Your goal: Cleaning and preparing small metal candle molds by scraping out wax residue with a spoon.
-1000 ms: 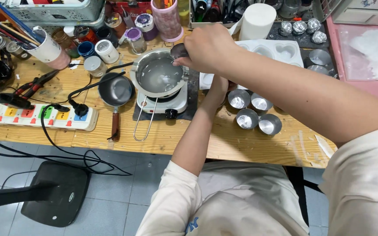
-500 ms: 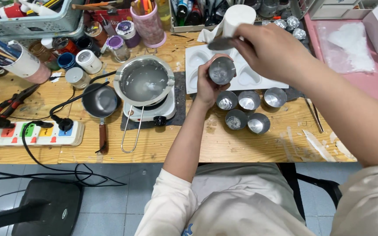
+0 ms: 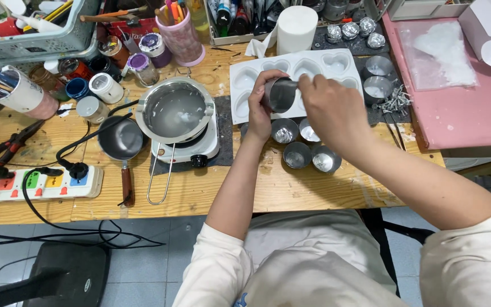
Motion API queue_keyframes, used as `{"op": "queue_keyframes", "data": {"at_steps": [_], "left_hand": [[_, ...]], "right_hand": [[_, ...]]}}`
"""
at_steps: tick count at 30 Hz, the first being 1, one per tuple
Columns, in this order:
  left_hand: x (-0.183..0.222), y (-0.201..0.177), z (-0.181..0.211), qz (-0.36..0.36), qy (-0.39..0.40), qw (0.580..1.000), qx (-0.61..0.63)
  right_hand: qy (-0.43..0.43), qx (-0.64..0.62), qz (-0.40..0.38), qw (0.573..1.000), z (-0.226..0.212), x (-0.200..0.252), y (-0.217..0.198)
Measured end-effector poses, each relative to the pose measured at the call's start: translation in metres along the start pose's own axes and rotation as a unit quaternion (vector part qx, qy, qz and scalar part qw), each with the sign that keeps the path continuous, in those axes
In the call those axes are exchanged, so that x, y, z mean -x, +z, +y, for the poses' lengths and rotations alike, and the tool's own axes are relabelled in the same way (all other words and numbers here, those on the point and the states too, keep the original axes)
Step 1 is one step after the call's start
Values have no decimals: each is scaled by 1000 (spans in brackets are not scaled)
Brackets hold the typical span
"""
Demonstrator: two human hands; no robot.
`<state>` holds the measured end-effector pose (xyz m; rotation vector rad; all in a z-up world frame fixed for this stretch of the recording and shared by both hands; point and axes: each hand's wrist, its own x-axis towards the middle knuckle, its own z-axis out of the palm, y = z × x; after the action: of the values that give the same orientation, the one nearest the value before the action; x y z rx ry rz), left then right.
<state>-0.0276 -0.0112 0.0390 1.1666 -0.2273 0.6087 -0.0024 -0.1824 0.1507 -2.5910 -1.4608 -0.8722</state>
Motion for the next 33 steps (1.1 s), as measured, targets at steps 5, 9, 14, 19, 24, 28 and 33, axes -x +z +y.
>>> {"op": "queue_keyframes", "data": {"at_steps": [5,9,14,19,24,28,33], "left_hand": [[-1,-7,-14,17,3,999,42],[-1,-3,-14,21,-8,999,32],[-1,-3,-19,37,-44,996,74],[-4,-9,-26,62,-38,993,96],[-5,-2,-14,99,-52,993,49],[-1,6,-12,87,-35,995,-20],[4,8,-29,133,22,987,-85]], "right_hand": [[-56,-17,-4,998,-6,0,-4],[-62,-32,-4,998,2,4,-5],[-86,-16,-13,996,5,6,-7],[-95,-13,-16,995,5,7,-11],[18,-87,-29,996,12,4,-11],[48,-82,-84,992,8,-2,7],[78,-161,-121,976,-1,-13,26]]}}
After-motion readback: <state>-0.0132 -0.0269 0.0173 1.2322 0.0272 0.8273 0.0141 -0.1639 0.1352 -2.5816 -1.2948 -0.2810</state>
